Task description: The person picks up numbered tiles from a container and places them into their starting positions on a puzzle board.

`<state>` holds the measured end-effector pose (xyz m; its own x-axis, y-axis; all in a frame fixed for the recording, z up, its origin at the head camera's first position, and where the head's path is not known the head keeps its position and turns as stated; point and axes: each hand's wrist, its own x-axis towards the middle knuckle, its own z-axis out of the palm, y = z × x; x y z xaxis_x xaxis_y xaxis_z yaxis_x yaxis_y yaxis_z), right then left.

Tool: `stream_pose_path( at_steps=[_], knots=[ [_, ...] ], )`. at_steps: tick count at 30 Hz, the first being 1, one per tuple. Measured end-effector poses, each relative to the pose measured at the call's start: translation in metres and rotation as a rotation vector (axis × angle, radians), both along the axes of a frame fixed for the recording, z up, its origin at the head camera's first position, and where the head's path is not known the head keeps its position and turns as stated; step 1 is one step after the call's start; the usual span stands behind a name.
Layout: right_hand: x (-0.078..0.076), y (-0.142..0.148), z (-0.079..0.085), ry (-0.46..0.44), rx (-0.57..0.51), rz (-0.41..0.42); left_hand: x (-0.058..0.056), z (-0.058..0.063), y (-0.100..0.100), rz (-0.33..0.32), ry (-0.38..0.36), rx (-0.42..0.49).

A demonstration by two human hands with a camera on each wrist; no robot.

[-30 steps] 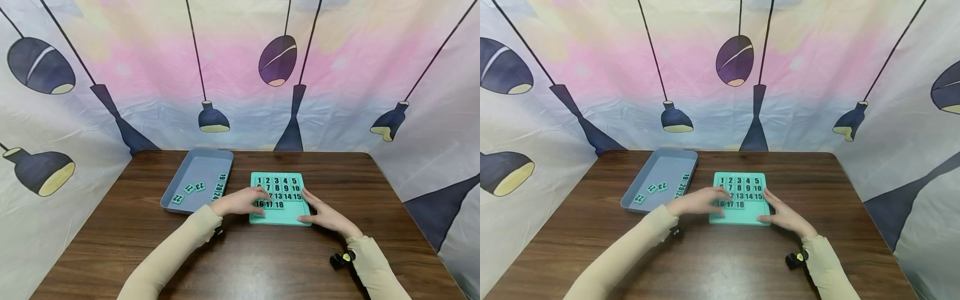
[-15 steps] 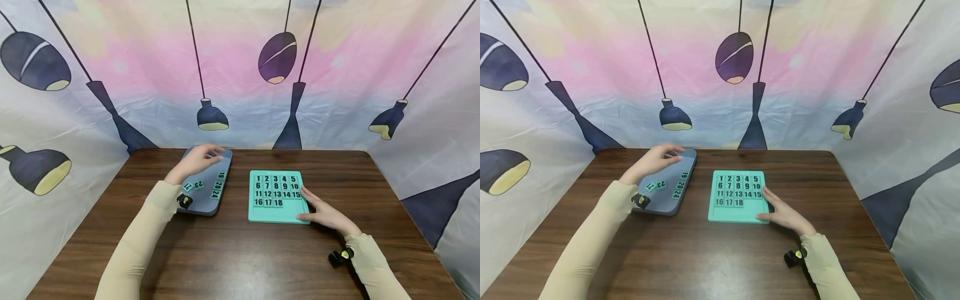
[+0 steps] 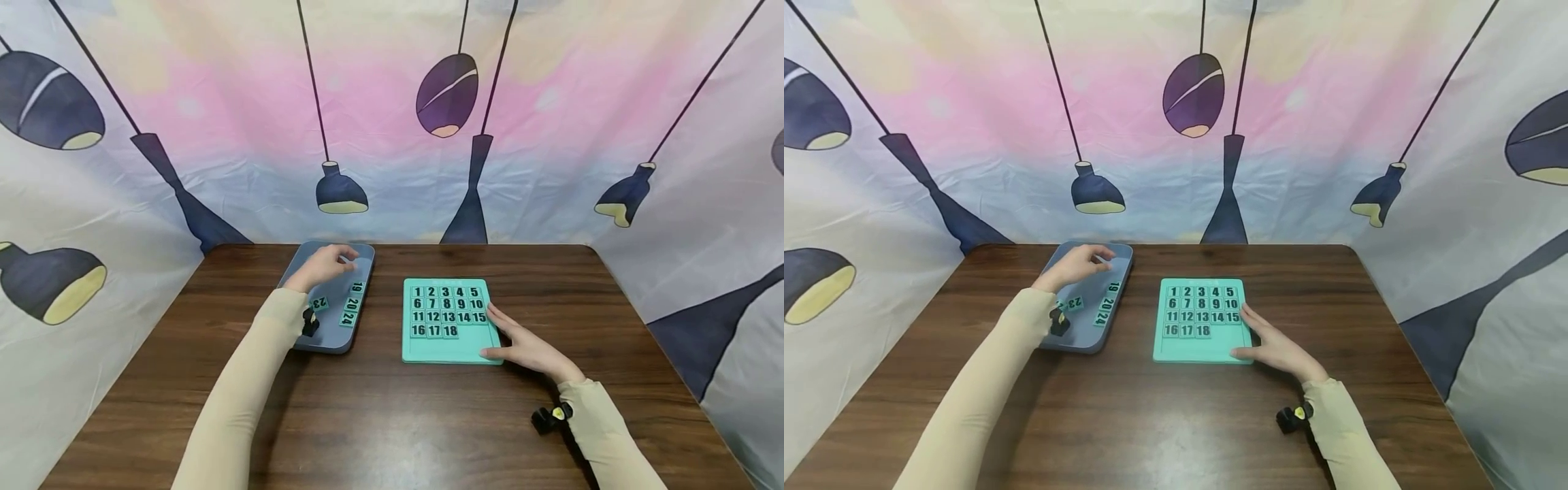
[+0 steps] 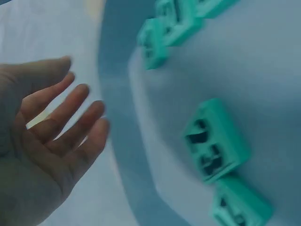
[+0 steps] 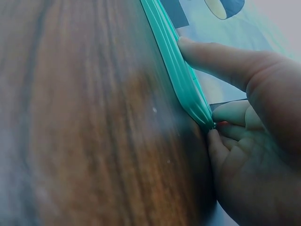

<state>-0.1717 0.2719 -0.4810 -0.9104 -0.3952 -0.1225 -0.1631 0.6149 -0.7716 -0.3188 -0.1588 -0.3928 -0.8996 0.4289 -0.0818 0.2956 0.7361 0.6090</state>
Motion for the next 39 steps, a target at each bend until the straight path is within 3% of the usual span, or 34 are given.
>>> stream_pose_path(
  at_steps=[4, 11, 14, 20, 30, 36, 39],
  knots=[
    [0.001, 0.000, 0.001, 0.004, -0.008, -0.008, -0.004, -0.012, 0.002, -0.021, -0.006, -0.031],
    [0.000, -0.001, 0.001, 0.000, -0.004, 0.003, -0.004, -0.023, 0.000, -0.115, -0.138, -0.097],
    [-0.001, -0.002, 0.002, 0.000, -0.010, -0.001, -0.004, -0.026, -0.001, -0.130, -0.132, -0.126],
    [-0.002, -0.002, 0.001, -0.001, -0.007, -0.002, -0.006, -0.032, -0.004, -0.070, -0.040, -0.159],
    [0.000, -0.001, 0.003, 0.000, -0.011, -0.003, -0.003, -0.034, -0.006, 0.132, 0.015, -0.220],
    [0.000, -0.001, 0.001, 0.008, -0.009, 0.004, -0.003, -0.034, -0.010, 0.127, 0.002, -0.206],
    [-0.001, -0.001, 0.000, 0.010, -0.003, 0.011, -0.006, -0.031, -0.012, 0.061, -0.009, -0.205]
  ],
)
